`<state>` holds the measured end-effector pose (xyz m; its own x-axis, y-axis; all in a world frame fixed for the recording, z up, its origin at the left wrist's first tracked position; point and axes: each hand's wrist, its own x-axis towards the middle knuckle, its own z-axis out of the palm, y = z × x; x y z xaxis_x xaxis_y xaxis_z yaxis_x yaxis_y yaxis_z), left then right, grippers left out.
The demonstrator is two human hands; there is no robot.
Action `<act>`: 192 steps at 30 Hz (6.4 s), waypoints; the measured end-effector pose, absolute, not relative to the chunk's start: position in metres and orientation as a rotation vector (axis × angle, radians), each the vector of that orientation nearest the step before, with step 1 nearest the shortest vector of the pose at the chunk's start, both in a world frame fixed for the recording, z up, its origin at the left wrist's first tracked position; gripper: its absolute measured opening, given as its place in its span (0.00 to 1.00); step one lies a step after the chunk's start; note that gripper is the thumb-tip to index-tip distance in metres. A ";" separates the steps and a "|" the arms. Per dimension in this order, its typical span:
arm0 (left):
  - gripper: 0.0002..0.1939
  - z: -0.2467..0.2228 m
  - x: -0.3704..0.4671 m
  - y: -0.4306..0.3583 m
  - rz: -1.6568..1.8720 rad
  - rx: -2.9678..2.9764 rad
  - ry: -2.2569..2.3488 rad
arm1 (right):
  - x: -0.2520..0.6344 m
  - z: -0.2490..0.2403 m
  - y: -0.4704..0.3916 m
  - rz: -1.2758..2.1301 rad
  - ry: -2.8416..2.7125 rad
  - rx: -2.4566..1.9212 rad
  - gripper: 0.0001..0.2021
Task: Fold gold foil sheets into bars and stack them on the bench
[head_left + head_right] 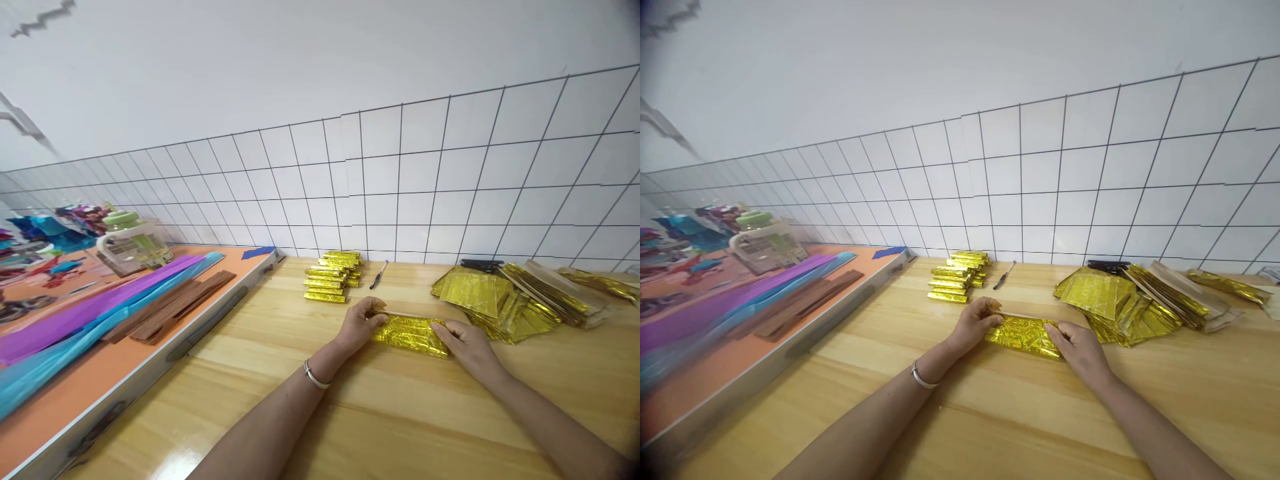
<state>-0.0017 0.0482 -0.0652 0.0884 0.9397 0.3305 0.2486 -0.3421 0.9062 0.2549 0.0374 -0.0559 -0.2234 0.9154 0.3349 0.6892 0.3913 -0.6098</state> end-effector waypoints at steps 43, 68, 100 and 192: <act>0.33 -0.019 0.039 -0.046 0.172 2.951 1.364 | 0.216 -0.048 0.000 -0.005 -2.582 -1.299 0.26; 0.15 -0.059 0.022 0.000 0.460 2.617 1.596 | 0.164 -0.070 -0.007 0.064 -2.492 -1.460 0.37; 0.31 -0.062 -0.009 -0.004 0.269 2.788 1.509 | 0.242 -0.067 -0.028 0.156 -2.621 -1.299 0.35; 0.13 -0.036 -0.028 -0.042 0.705 2.244 1.413 | 0.256 -0.035 -0.034 0.534 -2.348 -1.252 0.14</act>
<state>-0.0283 -0.0418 -0.0361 0.3637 0.9088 0.2044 0.7099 -0.4124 0.5709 0.2558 -0.0339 -0.0348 -0.5035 0.8438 0.1858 0.6806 0.5198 -0.5163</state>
